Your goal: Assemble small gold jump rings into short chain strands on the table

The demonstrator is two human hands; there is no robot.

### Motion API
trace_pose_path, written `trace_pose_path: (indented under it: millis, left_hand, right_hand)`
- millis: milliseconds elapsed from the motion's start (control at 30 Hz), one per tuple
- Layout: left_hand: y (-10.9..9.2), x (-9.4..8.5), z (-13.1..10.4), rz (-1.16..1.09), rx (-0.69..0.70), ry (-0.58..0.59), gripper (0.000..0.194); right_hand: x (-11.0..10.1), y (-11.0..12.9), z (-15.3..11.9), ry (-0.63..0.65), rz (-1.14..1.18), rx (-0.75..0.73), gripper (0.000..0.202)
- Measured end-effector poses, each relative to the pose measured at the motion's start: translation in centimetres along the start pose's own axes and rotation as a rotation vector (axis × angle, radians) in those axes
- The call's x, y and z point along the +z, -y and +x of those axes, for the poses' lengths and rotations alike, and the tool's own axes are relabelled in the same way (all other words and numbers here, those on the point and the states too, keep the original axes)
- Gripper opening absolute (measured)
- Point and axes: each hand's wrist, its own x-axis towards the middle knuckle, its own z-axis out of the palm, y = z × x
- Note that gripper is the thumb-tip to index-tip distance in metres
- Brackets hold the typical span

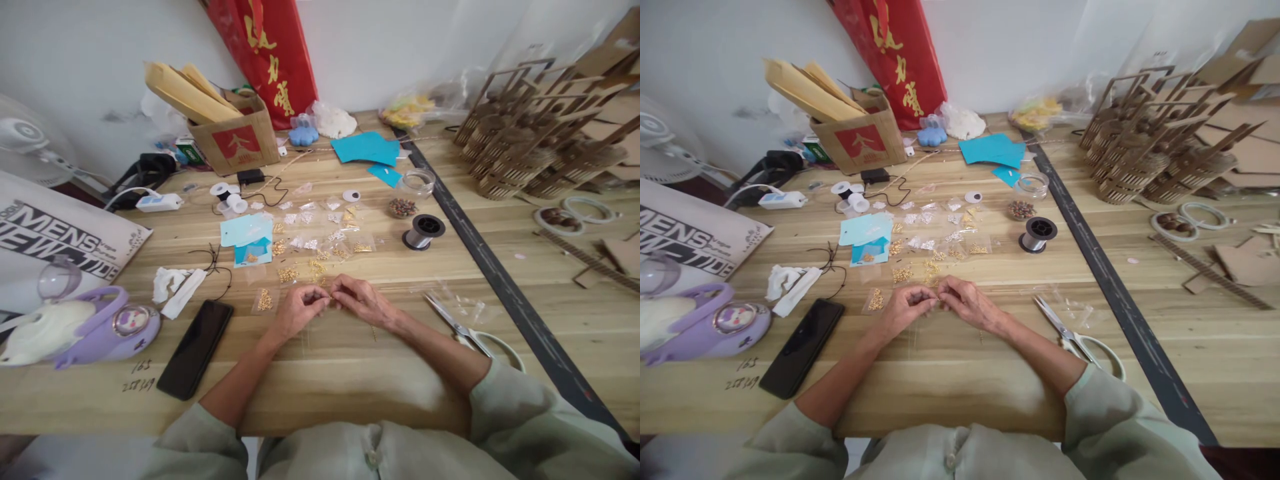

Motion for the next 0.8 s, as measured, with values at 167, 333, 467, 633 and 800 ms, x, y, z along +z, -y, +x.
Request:
trace_pose_path:
  millis: [167,333,467,633,800]
  left_hand:
    - [0.08,-0.17,0.20,-0.102,-0.063,0.042,0.023]
    - [-0.03,-0.31,0.17,-0.162,-0.104,0.036,0.027]
    - [-0.34,-0.55,0.13,-0.190,-0.123,0.023,0.028]
    - [0.06,-0.74,0.33,-0.152,-0.115,-0.013,0.027]
    - [0.09,-0.80,0.26,0.019,-0.069,-0.030,0.021]
  right_hand:
    - [0.01,0.15,0.05,0.004,0.061,0.041,0.020]
    - [-0.03,0.22,0.06,0.015,0.053,0.043,0.018]
    - [-0.04,0.28,0.13,0.046,0.007,0.059,0.020]
    - [-0.05,0.02,0.19,0.021,-0.046,0.062,0.015]
    - [-0.16,-0.54,0.23,-0.028,-0.187,0.004,0.011]
